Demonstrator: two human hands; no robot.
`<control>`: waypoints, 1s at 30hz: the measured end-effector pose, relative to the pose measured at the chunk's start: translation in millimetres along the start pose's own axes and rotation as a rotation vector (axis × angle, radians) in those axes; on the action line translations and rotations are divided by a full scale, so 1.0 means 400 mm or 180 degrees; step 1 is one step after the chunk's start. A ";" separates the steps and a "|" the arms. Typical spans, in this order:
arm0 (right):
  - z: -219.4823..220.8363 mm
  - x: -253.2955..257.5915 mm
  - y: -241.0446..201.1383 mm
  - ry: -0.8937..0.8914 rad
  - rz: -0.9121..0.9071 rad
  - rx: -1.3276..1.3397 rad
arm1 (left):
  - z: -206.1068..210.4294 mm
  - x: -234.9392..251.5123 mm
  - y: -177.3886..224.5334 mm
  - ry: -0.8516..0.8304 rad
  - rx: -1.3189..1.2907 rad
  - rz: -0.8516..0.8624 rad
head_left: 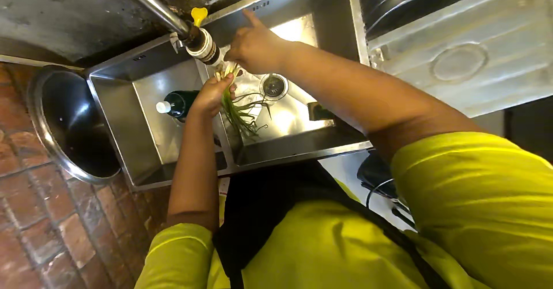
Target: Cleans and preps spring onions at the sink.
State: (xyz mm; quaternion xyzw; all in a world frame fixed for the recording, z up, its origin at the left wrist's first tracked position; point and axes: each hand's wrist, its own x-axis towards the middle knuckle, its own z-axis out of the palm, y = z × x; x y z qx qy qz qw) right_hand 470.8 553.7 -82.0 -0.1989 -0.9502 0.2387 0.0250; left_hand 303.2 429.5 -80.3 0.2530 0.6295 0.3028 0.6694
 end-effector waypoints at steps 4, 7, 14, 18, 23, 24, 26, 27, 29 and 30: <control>0.003 0.005 0.005 -0.0296 -0.0118 -0.0070 | -0.002 -0.010 -0.004 0.0099 0.0204 -0.0067; -0.002 0.003 0.000 -0.0445 -0.0140 -0.0133 | -0.002 -0.018 -0.006 0.0082 0.0248 -0.0036; 0.004 -0.004 -0.020 -0.0503 -0.0282 -0.0227 | -0.007 -0.025 -0.020 -0.0014 0.0302 0.0001; 0.013 -0.003 -0.032 -0.0237 -0.0197 -0.0300 | 0.010 -0.021 -0.014 0.0161 0.0450 -0.0037; 0.038 0.020 -0.040 -0.0197 0.0362 -0.0194 | 0.059 0.007 -0.003 0.0788 0.0760 -0.0163; 0.046 0.022 -0.026 -0.0200 0.0606 -0.0085 | 0.062 0.014 -0.002 0.0832 0.0821 -0.0190; 0.060 0.007 0.045 -0.0119 0.1304 0.0253 | 0.070 0.009 0.003 0.0847 0.0950 -0.0270; 0.063 -0.013 0.090 -0.0064 0.1585 0.0380 | 0.070 0.000 0.006 0.0847 0.1020 -0.0294; 0.053 -0.045 0.148 -0.0159 0.1829 0.0358 | 0.058 -0.011 0.004 0.0805 0.0954 -0.0328; 0.054 -0.058 0.152 -0.0307 0.1859 0.0270 | 0.051 -0.015 -0.006 0.0728 0.0791 -0.0328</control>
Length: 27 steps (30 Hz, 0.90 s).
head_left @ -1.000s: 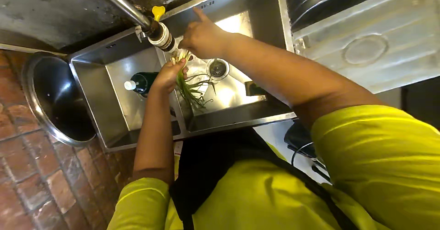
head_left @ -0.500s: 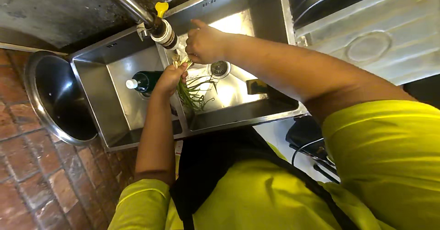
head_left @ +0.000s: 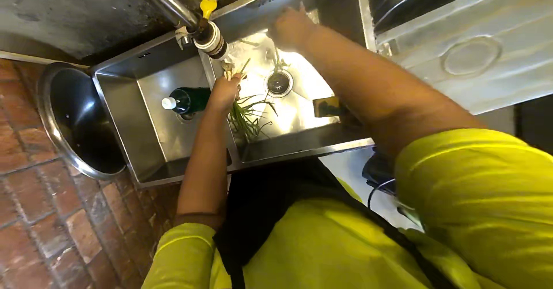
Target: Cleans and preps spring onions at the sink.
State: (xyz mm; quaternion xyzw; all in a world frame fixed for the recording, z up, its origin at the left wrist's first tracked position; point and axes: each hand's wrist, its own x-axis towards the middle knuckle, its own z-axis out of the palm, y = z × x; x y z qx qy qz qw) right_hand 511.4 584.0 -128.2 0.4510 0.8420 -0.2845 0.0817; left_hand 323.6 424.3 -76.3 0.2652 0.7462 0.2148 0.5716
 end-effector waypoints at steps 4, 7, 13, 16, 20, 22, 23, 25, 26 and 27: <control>-0.014 -0.033 -0.008 -0.0301 0.0361 -0.0532 | 0.005 0.010 -0.001 -0.0466 -0.0675 0.0101; -0.030 -0.060 -0.068 0.0382 -0.0325 -0.0106 | -0.016 0.013 0.007 -0.0831 -0.0684 0.0153; -0.082 -0.116 -0.200 -0.0193 -0.1150 0.1781 | -0.034 0.019 0.012 -0.1247 -0.0658 0.0374; -0.079 -0.105 -0.203 -0.0312 -0.1021 0.2101 | -0.035 0.012 0.010 -0.1338 -0.0752 0.0388; -0.063 -0.082 -0.196 0.0123 -0.1030 0.2174 | -0.036 0.006 -0.002 -0.1355 -0.0852 0.0485; -0.053 -0.078 -0.200 0.0178 -0.0986 0.2175 | -0.040 0.006 -0.007 -0.1279 -0.0759 0.0507; -0.050 -0.079 -0.205 0.0192 -0.0955 0.2137 | -0.041 0.007 -0.008 -0.1249 -0.0726 0.0502; -0.042 -0.077 -0.210 0.0309 -0.1124 0.1903 | -0.044 0.003 -0.007 -0.1176 -0.0681 0.0429; -0.036 -0.073 -0.209 0.0399 -0.1343 0.1717 | -0.045 0.001 -0.008 -0.1140 -0.0650 0.0393; -0.031 -0.070 -0.206 0.0492 -0.1587 0.1503 | -0.046 0.001 -0.009 -0.1100 -0.0589 0.0370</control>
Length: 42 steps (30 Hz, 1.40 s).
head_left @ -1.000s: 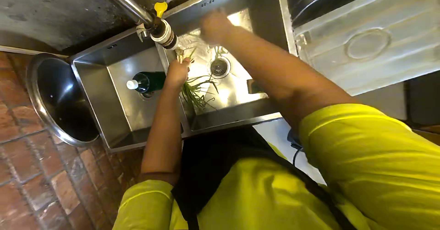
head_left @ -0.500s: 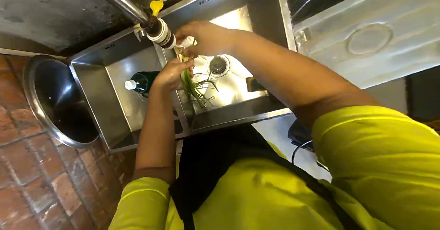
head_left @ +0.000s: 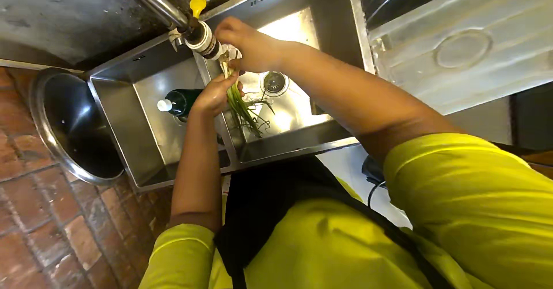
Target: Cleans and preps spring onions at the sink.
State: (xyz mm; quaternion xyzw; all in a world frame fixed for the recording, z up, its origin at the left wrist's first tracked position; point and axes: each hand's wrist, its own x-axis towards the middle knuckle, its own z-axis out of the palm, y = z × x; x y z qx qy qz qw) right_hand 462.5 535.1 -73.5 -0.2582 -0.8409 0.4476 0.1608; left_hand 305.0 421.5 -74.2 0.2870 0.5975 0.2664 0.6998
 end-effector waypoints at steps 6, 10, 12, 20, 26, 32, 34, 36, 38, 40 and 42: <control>-0.002 -0.004 -0.004 -0.0137 -0.0850 -0.1507 | 0.000 0.009 0.001 0.0086 -0.0055 -0.0033; 0.008 -0.008 0.008 -0.0101 -0.0881 -0.1701 | -0.011 0.007 -0.009 0.0180 -0.0629 -0.0074; 0.012 -0.013 0.013 -0.0226 -0.0993 -0.1631 | -0.006 0.008 -0.012 0.0235 -0.0558 -0.0151; -0.002 -0.026 0.020 0.0045 -0.1078 -0.1756 | -0.002 0.000 -0.004 0.0178 -0.1019 0.0074; -0.030 -0.053 -0.001 -0.0467 -0.0249 -0.1373 | -0.001 0.011 -0.009 0.0213 -0.0517 0.0345; -0.066 -0.044 -0.004 -0.1288 0.0400 -0.1202 | 0.010 0.025 -0.010 0.0486 0.0191 0.0555; -0.078 -0.038 -0.005 -0.1215 0.0422 -0.1101 | 0.014 0.025 -0.011 0.0573 0.0241 0.0625; -0.076 -0.030 -0.012 -0.0911 0.0484 -0.0864 | 0.013 0.028 -0.015 0.0640 0.0255 0.0657; -0.054 -0.024 -0.008 -0.0430 0.0448 -0.0599 | 0.008 0.034 -0.017 0.0706 0.0134 0.0690; -0.014 -0.020 -0.005 0.0118 0.0608 -0.0388 | 0.006 0.041 -0.022 0.0759 -0.0230 0.0821; 0.026 -0.022 -0.019 0.0472 0.1254 -0.0082 | 0.004 0.043 -0.020 0.0795 -0.0645 0.0874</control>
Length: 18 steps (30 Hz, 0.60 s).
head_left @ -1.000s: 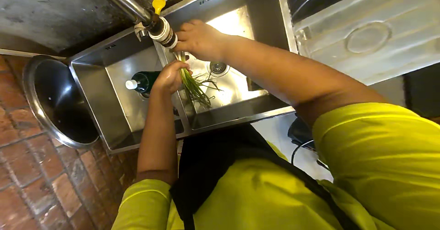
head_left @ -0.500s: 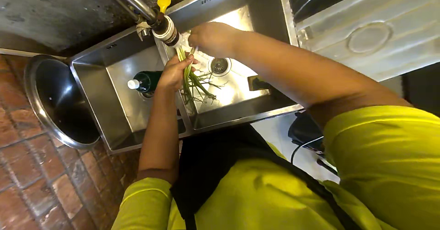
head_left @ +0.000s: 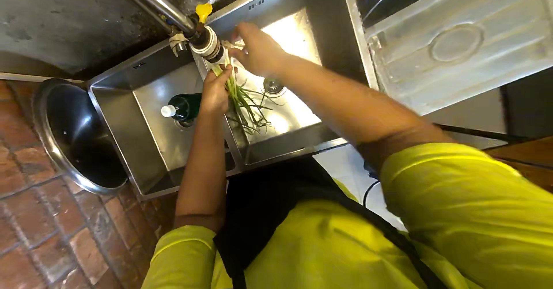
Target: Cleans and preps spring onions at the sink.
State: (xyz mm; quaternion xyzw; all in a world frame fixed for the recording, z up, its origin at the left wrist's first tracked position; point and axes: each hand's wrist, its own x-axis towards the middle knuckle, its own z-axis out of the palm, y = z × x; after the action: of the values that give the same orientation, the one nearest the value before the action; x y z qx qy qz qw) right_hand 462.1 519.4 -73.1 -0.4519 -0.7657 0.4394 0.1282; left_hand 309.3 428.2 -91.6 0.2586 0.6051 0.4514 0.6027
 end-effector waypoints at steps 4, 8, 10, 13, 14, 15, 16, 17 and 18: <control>0.058 -0.030 -0.006 -0.0226 0.0779 0.1061 | -0.009 -0.005 -0.004 0.0191 -0.0136 -0.0111; 0.072 -0.050 0.008 -0.0243 0.0839 0.1200 | -0.019 -0.002 -0.012 0.0219 0.0068 -0.0130; 0.067 -0.057 0.012 -0.0191 0.0956 0.1272 | -0.026 0.000 -0.012 0.0233 0.0145 -0.0121; 0.053 -0.060 0.013 0.0002 0.1124 0.1625 | -0.027 -0.004 -0.001 0.0159 0.0105 -0.0179; 0.048 -0.061 0.014 0.0099 0.1160 0.1743 | -0.024 -0.005 0.003 0.0115 0.0043 -0.0214; 0.043 -0.061 0.015 0.0234 0.1192 0.1797 | -0.023 -0.006 0.007 0.0087 -0.0035 -0.0250; 0.039 -0.062 0.018 0.0436 0.1221 0.1754 | -0.022 -0.008 0.009 0.0078 -0.0104 -0.0269; 0.035 -0.063 0.026 0.0737 0.1238 0.1691 | -0.022 -0.007 0.008 0.0071 -0.0157 -0.0270; 0.031 -0.064 0.037 0.1118 0.1245 0.1642 | -0.021 -0.006 0.006 0.0085 -0.0213 -0.0257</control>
State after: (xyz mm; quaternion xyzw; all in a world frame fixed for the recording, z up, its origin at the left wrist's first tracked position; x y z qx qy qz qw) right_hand 477.7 494.8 -87.0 -0.6111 -0.4951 0.5499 0.2811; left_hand 300.8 425.2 -89.3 0.2078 0.6076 0.4501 0.6206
